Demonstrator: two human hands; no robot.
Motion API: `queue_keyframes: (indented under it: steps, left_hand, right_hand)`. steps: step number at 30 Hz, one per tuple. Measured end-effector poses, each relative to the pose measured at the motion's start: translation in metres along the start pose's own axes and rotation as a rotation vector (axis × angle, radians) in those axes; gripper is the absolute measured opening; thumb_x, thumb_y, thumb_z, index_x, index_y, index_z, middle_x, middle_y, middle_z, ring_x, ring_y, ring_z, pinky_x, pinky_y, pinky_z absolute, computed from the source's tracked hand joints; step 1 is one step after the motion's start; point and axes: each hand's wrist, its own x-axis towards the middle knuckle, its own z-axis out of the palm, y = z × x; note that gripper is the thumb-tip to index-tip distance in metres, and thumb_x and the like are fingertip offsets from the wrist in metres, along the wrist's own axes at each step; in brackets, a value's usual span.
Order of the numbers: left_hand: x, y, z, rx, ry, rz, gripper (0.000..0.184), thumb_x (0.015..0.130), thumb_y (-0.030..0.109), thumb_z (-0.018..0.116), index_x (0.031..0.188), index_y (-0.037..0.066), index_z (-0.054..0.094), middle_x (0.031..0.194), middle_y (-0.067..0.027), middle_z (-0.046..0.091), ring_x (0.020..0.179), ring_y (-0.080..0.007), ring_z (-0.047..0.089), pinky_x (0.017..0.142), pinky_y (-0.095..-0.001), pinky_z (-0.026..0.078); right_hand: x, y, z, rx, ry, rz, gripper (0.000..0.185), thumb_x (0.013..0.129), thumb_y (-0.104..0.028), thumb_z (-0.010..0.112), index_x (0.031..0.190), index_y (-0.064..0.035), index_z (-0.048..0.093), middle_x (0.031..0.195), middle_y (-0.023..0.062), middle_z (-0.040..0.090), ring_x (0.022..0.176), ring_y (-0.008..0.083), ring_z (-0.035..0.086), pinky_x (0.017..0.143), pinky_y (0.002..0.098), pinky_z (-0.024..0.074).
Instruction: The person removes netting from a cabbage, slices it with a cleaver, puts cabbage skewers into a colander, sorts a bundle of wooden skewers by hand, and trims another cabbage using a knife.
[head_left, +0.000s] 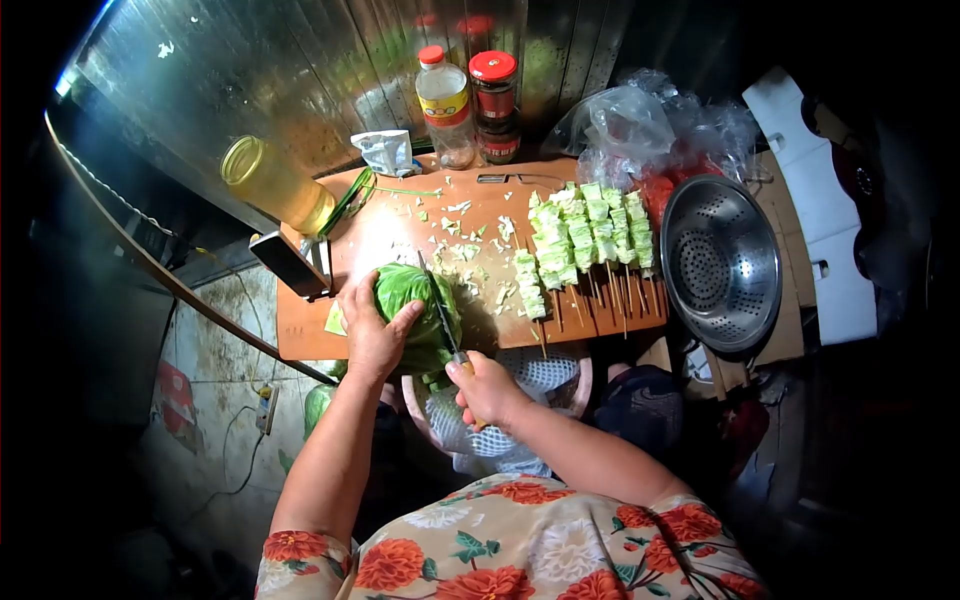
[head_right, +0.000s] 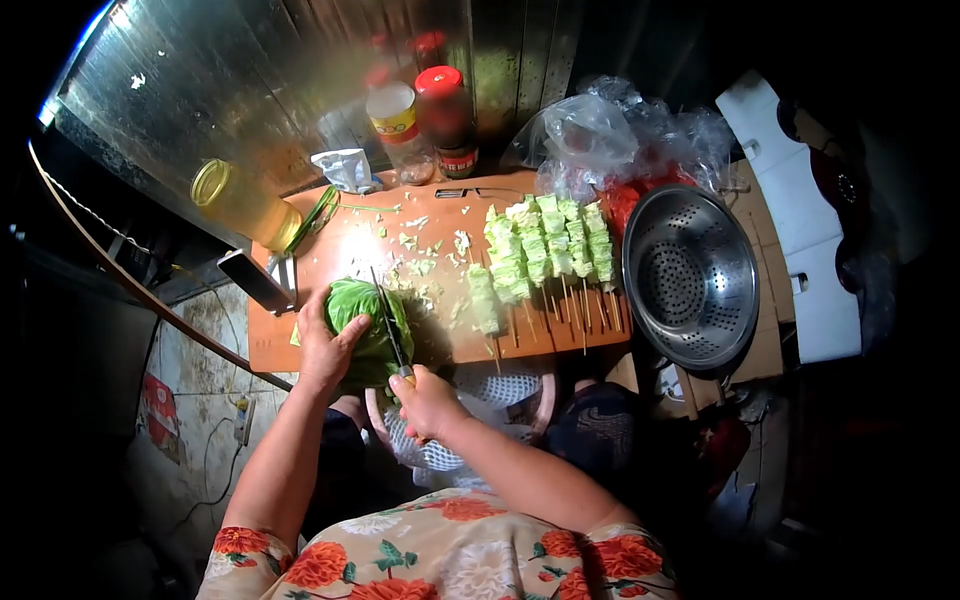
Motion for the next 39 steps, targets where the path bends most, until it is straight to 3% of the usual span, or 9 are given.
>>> queue_keyframes:
  steps: [3, 6, 13, 21, 24, 29, 33, 36, 39]
  left_hand:
    - [-0.004, 0.007, -0.002, 0.032, -0.015, -0.018, 0.077, 0.073, 0.038, 0.078, 0.134, 0.009, 0.041, 0.131, -0.0213, 0.038, 0.123, -0.038, 0.038, 0.104, -0.046, 0.032]
    - [-0.002, 0.0, 0.0, -0.01, 0.009, -0.005, 0.077, 0.073, 0.038, 0.078, 0.134, 0.008, 0.041, 0.131, -0.0214, 0.038, 0.122, -0.0382, 0.039, 0.104, -0.0462, 0.032]
    - [-0.004, -0.015, 0.0, -0.044, 0.034, 0.027, 0.078, 0.072, 0.038, 0.079, 0.133, 0.006, 0.042, 0.131, -0.0219, 0.04, 0.123, -0.0377, 0.04, 0.105, -0.0448, 0.032]
    - [-0.008, -0.03, -0.01, -0.195, 0.039, 0.025, 0.075, 0.07, 0.029, 0.082, 0.129, 0.001, 0.045, 0.129, -0.0217, 0.047, 0.121, -0.033, 0.045, 0.104, -0.0397, 0.036]
    - [-0.009, -0.049, -0.01, -0.5, -0.048, -0.128, 0.076, 0.068, 0.027, 0.084, 0.128, 0.0, 0.044, 0.125, -0.0203, 0.052, 0.116, -0.0296, 0.051, 0.099, -0.0369, 0.041]
    - [-0.023, -0.052, -0.015, -0.504, -0.056, -0.155, 0.085, 0.066, 0.031, 0.085, 0.13, -0.001, 0.039, 0.124, -0.0209, 0.052, 0.115, -0.0297, 0.053, 0.098, -0.0364, 0.043]
    - [-0.029, -0.044, -0.016, -0.313, 0.05, -0.233, 0.093, 0.065, 0.046, 0.082, 0.13, -0.002, 0.037, 0.125, -0.0262, 0.049, 0.117, -0.0355, 0.05, 0.098, -0.0401, 0.042]
    - [-0.032, -0.034, -0.018, -0.26, 0.098, -0.307, 0.096, 0.063, 0.05, 0.081, 0.13, -0.002, 0.035, 0.124, -0.0283, 0.049, 0.117, -0.0383, 0.049, 0.098, -0.0418, 0.042]
    - [-0.026, -0.034, -0.013, -0.233, 0.142, -0.305, 0.096, 0.062, 0.049, 0.082, 0.13, -0.001, 0.035, 0.122, -0.0289, 0.049, 0.114, -0.0399, 0.051, 0.096, -0.0431, 0.043]
  right_hand:
    - [0.02, 0.016, 0.0, -0.015, 0.007, 0.03, 0.037, 0.095, -0.037, 0.048, 0.114, -0.0051, 0.046, 0.069, 0.0071, 0.054, 0.043, 0.0142, 0.051, 0.036, 0.0298, 0.0435]
    - [0.038, 0.043, 0.008, -0.07, 0.107, -0.064, 0.051, 0.094, -0.037, 0.049, 0.133, -0.0053, 0.037, 0.069, 0.0084, 0.055, 0.044, 0.0161, 0.052, 0.039, 0.0311, 0.0442]
    - [0.038, 0.058, 0.008, 0.044, 0.088, -0.221, 0.053, 0.094, -0.034, 0.051, 0.136, -0.0043, 0.035, 0.066, 0.0056, 0.052, 0.042, 0.0143, 0.048, 0.039, 0.0299, 0.043]
    - [-0.001, 0.083, 0.008, 0.093, 0.017, -0.031, 0.039, 0.095, -0.036, 0.049, 0.123, -0.0098, 0.044, 0.068, 0.0025, 0.051, 0.043, 0.0092, 0.046, 0.038, 0.0267, 0.041]
    - [-0.023, 0.096, 0.007, 0.012, 0.067, -0.026, 0.046, 0.094, -0.036, 0.051, 0.13, -0.0089, 0.041, 0.069, 0.0028, 0.051, 0.043, 0.0101, 0.047, 0.038, 0.0271, 0.0408]
    - [-0.036, 0.123, -0.011, -0.062, 0.046, -0.034, 0.059, 0.092, -0.034, 0.054, 0.141, -0.0091, 0.033, 0.067, 0.0031, 0.052, 0.046, 0.0119, 0.049, 0.039, 0.0273, 0.0401]
    - [-0.054, 0.14, -0.028, -0.3, 0.123, -0.109, 0.054, 0.091, -0.032, 0.056, 0.136, -0.0056, 0.041, 0.079, 0.0116, 0.062, 0.064, 0.0235, 0.062, 0.057, 0.0342, 0.0487]
    - [-0.105, 0.116, -0.038, -0.632, 0.115, -0.203, 0.053, 0.09, -0.036, 0.055, 0.133, -0.0068, 0.046, 0.109, 0.0262, 0.061, 0.104, 0.0385, 0.059, 0.089, 0.0382, 0.045]
    - [-0.142, 0.107, -0.061, -0.828, -0.025, -0.158, 0.054, 0.089, -0.039, 0.055, 0.132, -0.0073, 0.046, 0.108, 0.0253, 0.062, 0.103, 0.0388, 0.059, 0.088, 0.0388, 0.046]
